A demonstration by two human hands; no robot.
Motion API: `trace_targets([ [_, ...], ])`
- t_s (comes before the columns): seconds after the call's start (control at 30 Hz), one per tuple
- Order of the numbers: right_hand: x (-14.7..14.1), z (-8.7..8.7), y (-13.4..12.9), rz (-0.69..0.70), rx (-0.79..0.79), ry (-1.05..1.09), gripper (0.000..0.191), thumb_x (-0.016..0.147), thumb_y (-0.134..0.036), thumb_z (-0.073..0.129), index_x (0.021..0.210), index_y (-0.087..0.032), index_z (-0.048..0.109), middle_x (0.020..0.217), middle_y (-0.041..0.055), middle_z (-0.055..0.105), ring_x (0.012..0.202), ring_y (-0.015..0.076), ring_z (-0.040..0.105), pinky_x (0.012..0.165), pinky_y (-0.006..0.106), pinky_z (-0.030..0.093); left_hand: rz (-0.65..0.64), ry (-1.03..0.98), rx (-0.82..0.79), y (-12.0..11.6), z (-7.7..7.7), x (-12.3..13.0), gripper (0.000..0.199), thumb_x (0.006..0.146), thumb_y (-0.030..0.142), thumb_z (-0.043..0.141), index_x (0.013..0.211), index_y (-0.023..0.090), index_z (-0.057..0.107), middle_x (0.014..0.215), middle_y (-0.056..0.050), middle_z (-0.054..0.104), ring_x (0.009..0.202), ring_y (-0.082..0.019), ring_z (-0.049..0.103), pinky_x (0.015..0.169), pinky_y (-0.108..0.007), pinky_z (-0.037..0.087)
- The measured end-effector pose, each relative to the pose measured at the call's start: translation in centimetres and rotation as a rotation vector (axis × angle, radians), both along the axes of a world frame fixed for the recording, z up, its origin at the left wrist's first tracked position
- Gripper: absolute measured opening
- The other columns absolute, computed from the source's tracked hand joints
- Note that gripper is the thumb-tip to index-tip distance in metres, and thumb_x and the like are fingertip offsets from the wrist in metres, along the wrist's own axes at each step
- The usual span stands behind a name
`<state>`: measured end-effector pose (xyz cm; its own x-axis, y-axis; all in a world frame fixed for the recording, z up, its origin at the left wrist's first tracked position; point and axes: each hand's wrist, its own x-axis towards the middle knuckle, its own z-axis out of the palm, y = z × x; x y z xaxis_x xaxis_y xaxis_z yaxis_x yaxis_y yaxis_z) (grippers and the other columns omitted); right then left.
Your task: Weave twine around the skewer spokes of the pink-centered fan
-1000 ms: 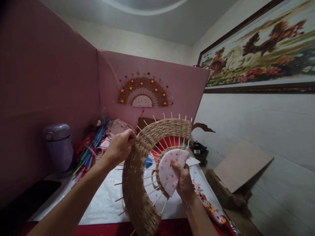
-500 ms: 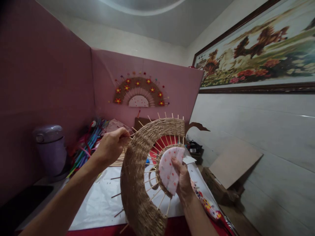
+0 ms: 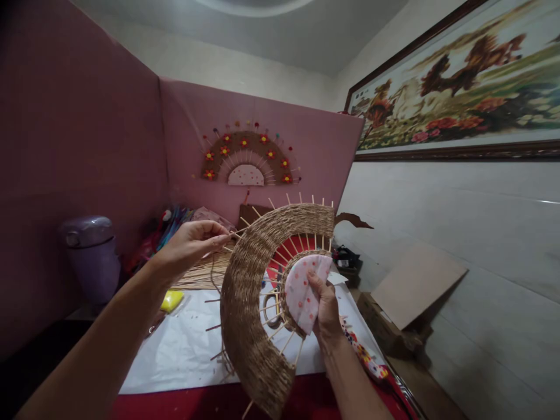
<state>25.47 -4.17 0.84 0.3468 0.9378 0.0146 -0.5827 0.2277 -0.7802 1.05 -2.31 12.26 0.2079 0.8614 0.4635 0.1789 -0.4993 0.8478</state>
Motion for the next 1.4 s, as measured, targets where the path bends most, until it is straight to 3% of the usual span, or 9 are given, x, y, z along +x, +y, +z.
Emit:
trace_targets([
  [0.2,0.0,0.3,-0.1,-0.009,0.002,-0.002,0.020,0.058,-0.030,0.075,0.072,-0.018,0.066,0.059,0.0019,0.067,0.067,0.0240,0.067,0.066,0.037,0.056,-0.059,-0.035,-0.135,-0.5,0.2,-0.2,0.015,0.071,0.029,0.060,0.070,0.014,0.058,0.045,0.005,0.046,0.036,-0.005,0.035,0.036,-0.018,0.024],
  [0.47,0.6,-0.1,0.0,0.007,-0.028,0.064,0.021,0.058,-0.029,0.074,0.073,-0.018,0.065,0.059,0.0024,0.068,0.061,0.0229,0.067,0.061,0.035,0.056,0.221,0.240,0.238,1.9,-1.3,-1.8,0.018,0.071,0.030,0.059,0.072,0.015,0.070,0.056,0.000,0.056,0.050,-0.008,0.043,0.044,-0.019,0.028],
  [0.63,0.5,0.0,0.0,0.010,-0.051,0.120,0.022,0.056,-0.026,0.072,0.075,-0.017,0.066,0.058,0.0027,0.068,0.059,0.0218,0.066,0.058,0.032,0.056,0.129,0.234,0.240,2.1,-1.6,-1.3,0.026,0.072,0.033,0.057,0.079,0.014,0.073,0.055,-0.001,0.057,0.049,-0.008,0.040,0.045,-0.019,0.028],
  [0.87,0.1,0.5,-0.2,0.018,-0.059,0.154,0.019,0.059,-0.027,0.071,0.074,-0.016,0.066,0.057,0.0027,0.068,0.056,0.0206,0.066,0.056,0.031,0.056,-0.034,0.003,-0.080,0.9,-0.4,-0.5,0.023,0.062,0.025,0.060,0.078,0.010,0.070,0.050,0.002,0.053,0.043,-0.005,0.033,0.041,-0.019,0.025],
  [0.97,0.0,0.6,-0.3,-0.004,-0.065,0.159,0.021,0.058,-0.027,0.071,0.075,-0.016,0.065,0.057,0.0024,0.067,0.056,0.0209,0.066,0.055,0.031,0.055,0.002,-0.007,-0.036,1.2,-0.6,-0.5,0.020,0.061,0.024,0.061,0.073,0.010,0.069,0.053,0.000,0.056,0.046,-0.006,0.039,0.043,-0.019,0.029],
  [1.1,0.0,0.4,-0.1,0.008,-0.055,0.157,0.023,0.058,-0.027,0.071,0.076,-0.016,0.065,0.059,0.0033,0.068,0.057,0.0212,0.066,0.055,0.031,0.055,0.117,0.078,0.141,1.5,-1.2,-0.7,0.019,0.066,0.024,0.059,0.075,0.011,0.068,0.063,-0.003,0.062,0.056,-0.010,0.049,0.049,-0.021,0.035],
  [1.23,0.1,0.3,-0.2,0.014,-0.040,0.150,0.022,0.058,-0.027,0.072,0.076,-0.016,0.065,0.060,0.0032,0.068,0.060,0.0213,0.066,0.057,0.031,0.056,0.209,0.209,0.271,1.3,-1.4,-0.9,0.018,0.071,0.022,0.055,0.079,0.014,0.069,0.065,-0.003,0.061,0.059,-0.010,0.049,0.051,-0.021,0.034],
  [1.3,0.1,0.4,-0.4,0.022,-0.040,0.150,0.021,0.059,-0.028,0.071,0.076,-0.016,0.065,0.061,0.0035,0.069,0.061,0.0216,0.066,0.057,0.031,0.056,0.164,0.208,0.256,1.4,-1.3,-1.0,0.017,0.071,0.023,0.056,0.078,0.014,0.069,0.062,-0.001,0.057,0.055,-0.009,0.045,0.049,-0.020,0.031],
  [1.4,0.0,0.4,-0.6,0.030,-0.052,0.149,0.020,0.061,-0.029,0.071,0.075,-0.016,0.066,0.063,0.0043,0.069,0.061,0.0217,0.067,0.057,0.031,0.056,0.026,0.101,0.113,1.9,-1.2,-1.0,0.017,0.068,0.026,0.059,0.075,0.013,0.068,0.053,0.002,0.048,0.048,-0.006,0.036,0.044,-0.019,0.025],
])
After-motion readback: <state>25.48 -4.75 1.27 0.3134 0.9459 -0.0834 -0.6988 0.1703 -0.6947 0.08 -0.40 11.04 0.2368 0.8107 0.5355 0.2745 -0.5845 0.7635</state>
